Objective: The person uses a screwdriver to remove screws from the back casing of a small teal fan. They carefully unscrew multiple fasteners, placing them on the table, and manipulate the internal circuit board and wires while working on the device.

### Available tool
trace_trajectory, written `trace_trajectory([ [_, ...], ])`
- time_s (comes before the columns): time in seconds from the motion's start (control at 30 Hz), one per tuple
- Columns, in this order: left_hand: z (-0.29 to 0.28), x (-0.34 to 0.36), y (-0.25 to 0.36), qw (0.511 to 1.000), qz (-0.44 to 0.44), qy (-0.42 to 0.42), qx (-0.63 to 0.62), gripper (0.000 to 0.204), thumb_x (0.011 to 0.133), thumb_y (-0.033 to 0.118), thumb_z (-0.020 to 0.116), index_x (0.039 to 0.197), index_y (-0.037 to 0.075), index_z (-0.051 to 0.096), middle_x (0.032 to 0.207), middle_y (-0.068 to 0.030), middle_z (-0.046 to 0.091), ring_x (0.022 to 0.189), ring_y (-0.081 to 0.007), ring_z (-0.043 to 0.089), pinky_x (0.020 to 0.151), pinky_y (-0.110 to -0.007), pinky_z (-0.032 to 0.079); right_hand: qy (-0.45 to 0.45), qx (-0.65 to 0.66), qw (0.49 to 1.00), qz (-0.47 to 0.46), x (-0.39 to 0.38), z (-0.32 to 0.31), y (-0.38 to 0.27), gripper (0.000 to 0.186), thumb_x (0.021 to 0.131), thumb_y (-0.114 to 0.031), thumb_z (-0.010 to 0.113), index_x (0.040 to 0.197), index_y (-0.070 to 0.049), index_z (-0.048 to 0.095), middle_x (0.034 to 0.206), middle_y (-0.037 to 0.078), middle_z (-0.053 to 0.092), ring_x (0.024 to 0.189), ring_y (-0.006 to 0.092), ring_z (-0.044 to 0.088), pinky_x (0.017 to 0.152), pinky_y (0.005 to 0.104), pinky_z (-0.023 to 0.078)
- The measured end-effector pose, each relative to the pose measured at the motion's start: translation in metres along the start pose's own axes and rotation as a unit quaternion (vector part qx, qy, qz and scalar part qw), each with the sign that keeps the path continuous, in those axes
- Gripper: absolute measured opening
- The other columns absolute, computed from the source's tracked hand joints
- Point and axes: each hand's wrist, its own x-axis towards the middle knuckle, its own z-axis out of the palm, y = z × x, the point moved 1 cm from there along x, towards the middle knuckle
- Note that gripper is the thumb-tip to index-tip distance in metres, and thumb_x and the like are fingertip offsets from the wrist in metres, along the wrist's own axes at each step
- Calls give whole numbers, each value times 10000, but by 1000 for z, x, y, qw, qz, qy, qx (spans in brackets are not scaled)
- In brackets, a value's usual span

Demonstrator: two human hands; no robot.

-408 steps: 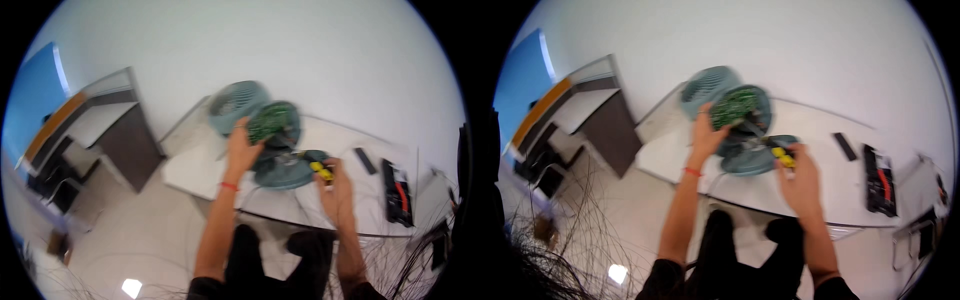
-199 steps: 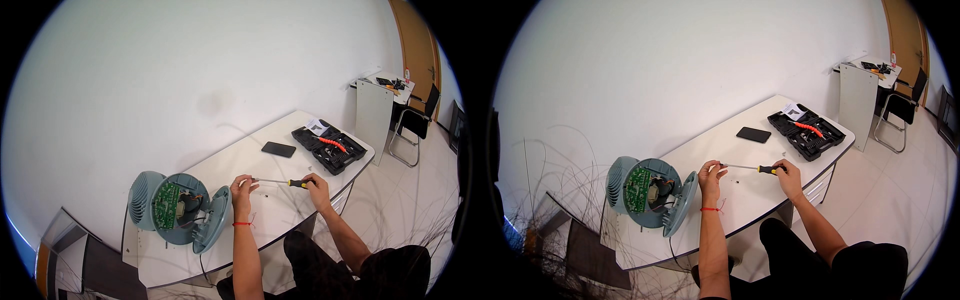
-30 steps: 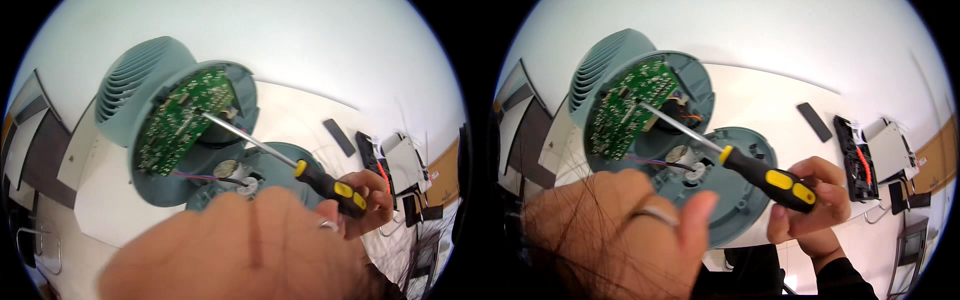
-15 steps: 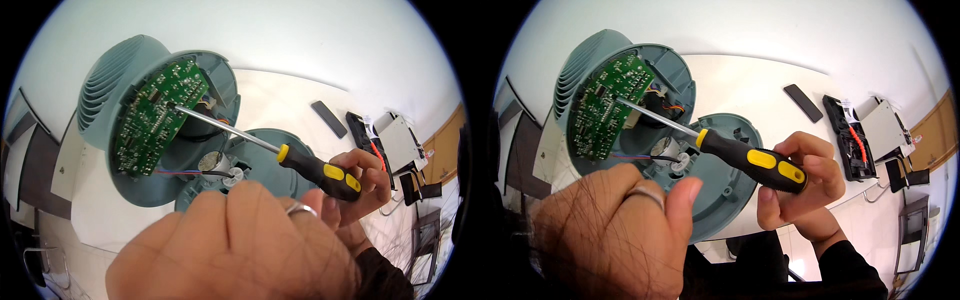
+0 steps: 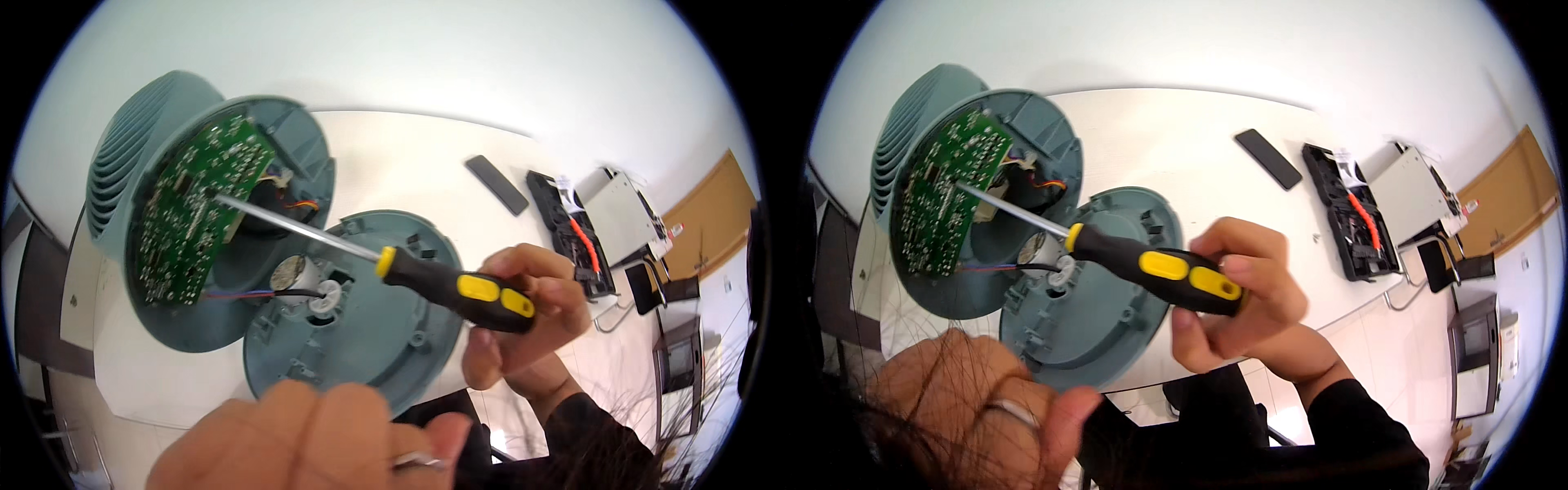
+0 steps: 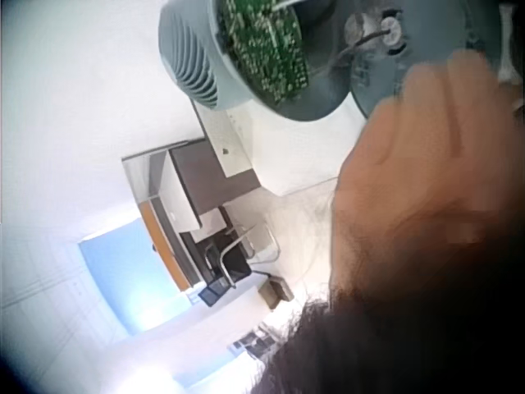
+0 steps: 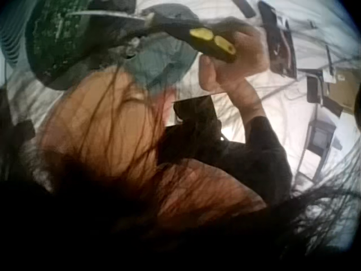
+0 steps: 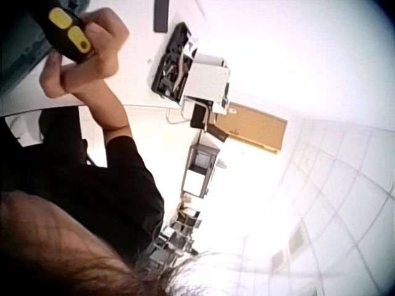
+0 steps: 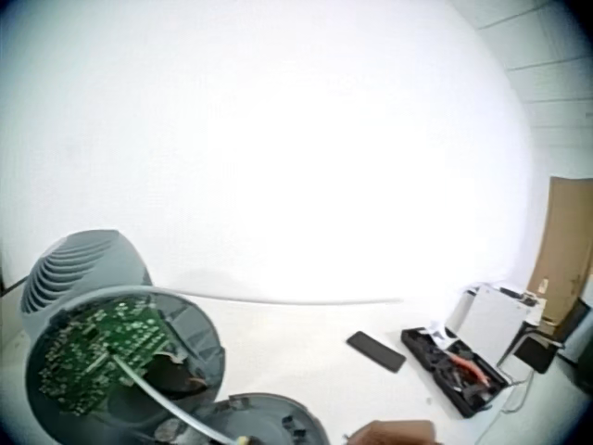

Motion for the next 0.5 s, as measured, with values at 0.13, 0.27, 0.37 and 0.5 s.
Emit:
trace_trajectory([
  [0.13, 2, 3, 10, 1000, 16, -3, -4, 475, 777, 61, 741, 1240, 44, 637, 1274, -200, 608, 1184, -309, 601, 973, -445, 483, -45, -28, 998, 45, 5, -3, -9, 667, 810, -108, 634, 1359, -108, 258, 1183, 282, 486, 832, 197, 572, 677, 287, 528],
  [0.27, 16, 10, 33, 999, 32, 8, 2, 481, 775, 60, 741, 1244, 46, 636, 1282, -202, 604, 1191, -311, 598, 979, -446, 481, -25, -24, 999, 39, 7, -2, -8, 660, 829, -102, 643, 1370, -77, 268, 1154, 280, 502, 811, 189, 561, 655, 267, 521],
  [0.37, 22, 9, 40, 999, 33, 10, 7, 485, 774, 59, 741, 1247, 47, 635, 1287, -203, 601, 1196, -312, 596, 982, -446, 480, -20, -8, 999, 27, 4, -2, -2, 663, 815, -104, 669, 1357, -57, 291, 1135, 276, 506, 810, 201, 574, 647, 272, 525],
  [0.5, 23, 17, 39, 999, 43, 15, -10, 491, 772, 57, 741, 1251, 48, 634, 1295, -204, 597, 1203, -314, 592, 987, -446, 478, 31, 7, 999, 14, -5, 2, 4, 625, 773, -85, 661, 1317, -22, 360, 1092, 269, 525, 796, 213, 593, 646, 276, 520],
])
